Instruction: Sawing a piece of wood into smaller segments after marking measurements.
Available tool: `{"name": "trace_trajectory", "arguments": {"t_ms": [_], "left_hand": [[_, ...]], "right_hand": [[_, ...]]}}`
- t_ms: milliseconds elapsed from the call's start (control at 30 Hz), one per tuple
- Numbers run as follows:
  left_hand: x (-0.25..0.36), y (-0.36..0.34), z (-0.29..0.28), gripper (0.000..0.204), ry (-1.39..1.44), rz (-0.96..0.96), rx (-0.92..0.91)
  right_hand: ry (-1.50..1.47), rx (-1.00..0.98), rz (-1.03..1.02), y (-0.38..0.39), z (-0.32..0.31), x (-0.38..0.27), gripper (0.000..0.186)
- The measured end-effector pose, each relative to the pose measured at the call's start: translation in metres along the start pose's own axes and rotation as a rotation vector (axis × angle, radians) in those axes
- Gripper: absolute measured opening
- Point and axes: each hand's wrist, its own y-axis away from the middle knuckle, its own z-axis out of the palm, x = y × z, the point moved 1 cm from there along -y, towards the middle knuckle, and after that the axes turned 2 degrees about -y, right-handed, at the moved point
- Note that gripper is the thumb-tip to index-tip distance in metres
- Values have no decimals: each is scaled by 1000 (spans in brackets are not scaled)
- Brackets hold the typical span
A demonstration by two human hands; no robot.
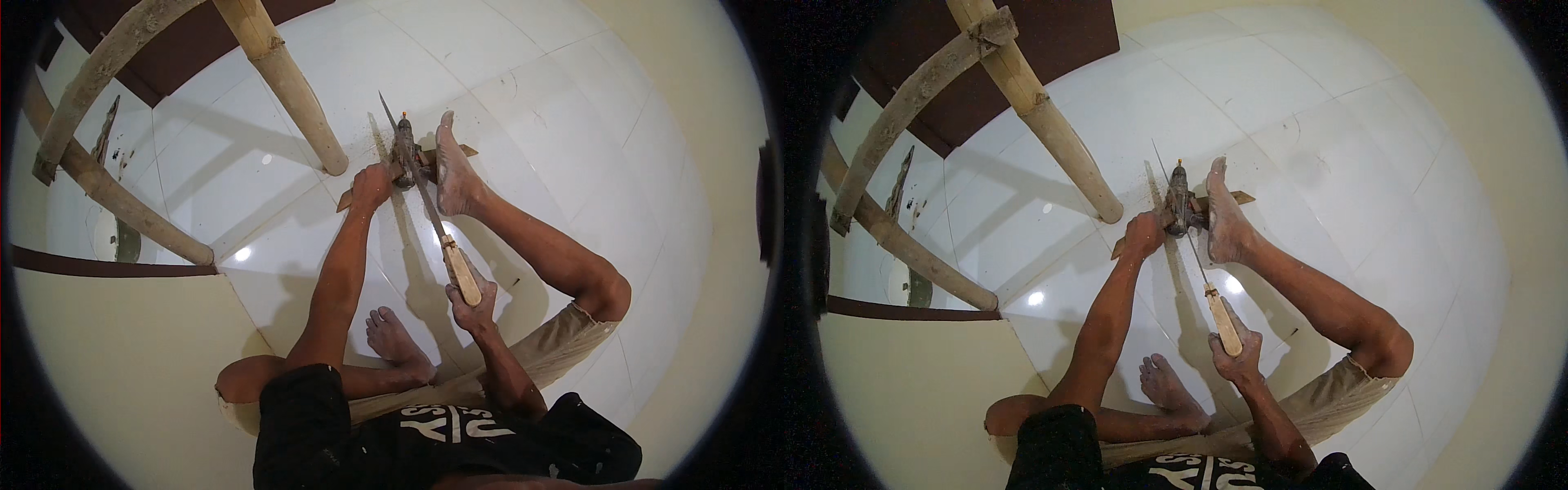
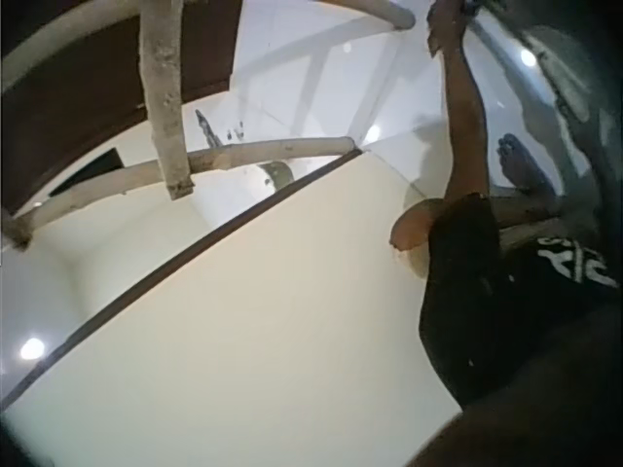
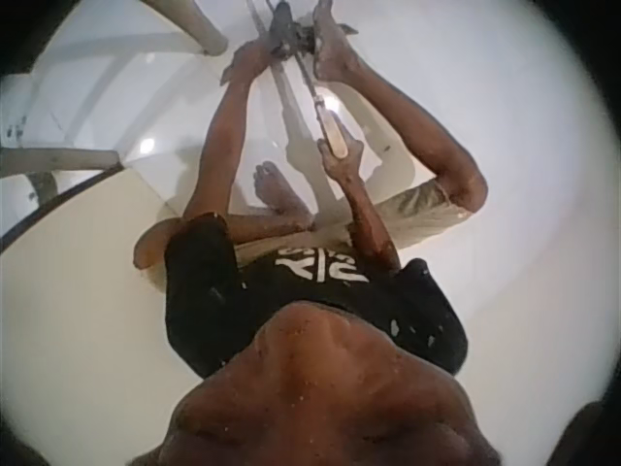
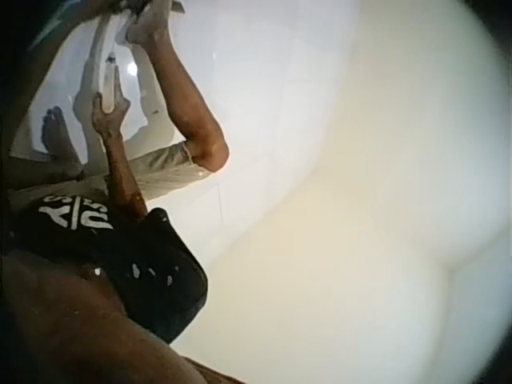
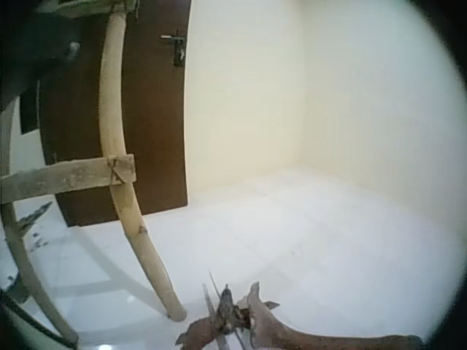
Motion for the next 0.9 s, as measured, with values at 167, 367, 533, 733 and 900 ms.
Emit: {"name": "trace_trajectory", "arguments": {"t_ms": [167,367,533,733,900], "left_hand": [[8,0,1,15,-71,4,-77],[9,3,0,13,-53,2,-28],[6,5,4,13,-95,14,29],[3,4,6,14,-146,20,3],[2,2,19,14,-169,15,0]], "right_hand": [[25,-18,-12,-1,-3,2,53],[32,6,-67,1,4,1,52],[27,-4,-26,3,5,4,53],[89,-99,29,2,2,6,62],[130,-110,-64,-13,2,8,63]]}}
